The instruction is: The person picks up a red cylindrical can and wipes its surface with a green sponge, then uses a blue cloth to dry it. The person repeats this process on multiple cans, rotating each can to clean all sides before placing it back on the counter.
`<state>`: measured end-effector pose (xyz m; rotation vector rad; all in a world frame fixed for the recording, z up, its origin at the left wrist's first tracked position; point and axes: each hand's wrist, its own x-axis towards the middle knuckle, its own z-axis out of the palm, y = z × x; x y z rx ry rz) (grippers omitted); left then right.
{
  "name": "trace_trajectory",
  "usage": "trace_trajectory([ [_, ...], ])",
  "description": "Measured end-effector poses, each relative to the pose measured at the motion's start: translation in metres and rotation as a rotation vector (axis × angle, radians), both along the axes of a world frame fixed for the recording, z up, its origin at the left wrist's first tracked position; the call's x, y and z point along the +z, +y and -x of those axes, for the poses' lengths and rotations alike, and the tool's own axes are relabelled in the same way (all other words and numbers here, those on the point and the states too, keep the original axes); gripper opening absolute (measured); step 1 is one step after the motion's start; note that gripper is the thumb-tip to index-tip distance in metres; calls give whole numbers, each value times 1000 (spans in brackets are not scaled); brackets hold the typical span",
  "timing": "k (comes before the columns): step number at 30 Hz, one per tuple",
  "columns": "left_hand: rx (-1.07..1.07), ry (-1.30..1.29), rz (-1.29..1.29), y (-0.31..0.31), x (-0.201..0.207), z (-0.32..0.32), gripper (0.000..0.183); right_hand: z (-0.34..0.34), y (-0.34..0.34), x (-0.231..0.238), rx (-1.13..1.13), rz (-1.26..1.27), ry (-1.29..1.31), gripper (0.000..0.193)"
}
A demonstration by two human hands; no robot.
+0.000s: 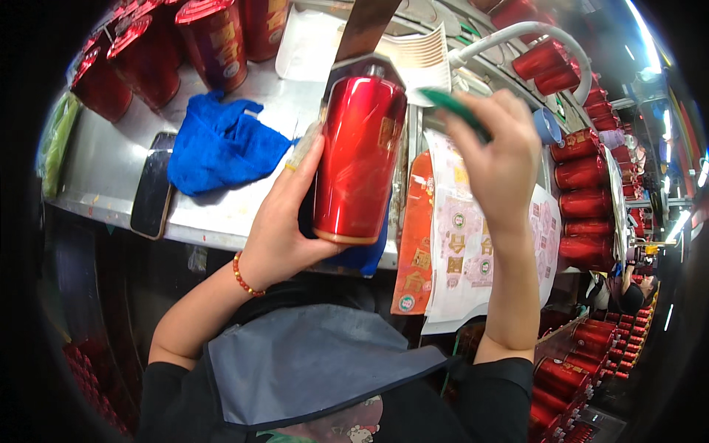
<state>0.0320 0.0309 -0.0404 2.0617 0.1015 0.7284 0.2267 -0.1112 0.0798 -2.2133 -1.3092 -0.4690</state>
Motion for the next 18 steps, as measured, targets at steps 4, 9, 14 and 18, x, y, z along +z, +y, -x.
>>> trace_trajectory([
  [4, -36, 46, -21, 3, 2, 1, 114, 17, -9, -17, 387, 26, 489, 22],
  [9, -69, 81, -65, 10, 4, 4, 116, 11, -4, -6, 397, 62, 334, 20],
  [14, -121, 66, -68, 11, 2, 1, 117, -6, -6, -2, 280, -11, 170, 15],
  [18, -165, 75, -50, 16, -1, 2, 117, -17, 4, -13, 210, -108, 600, 18],
])
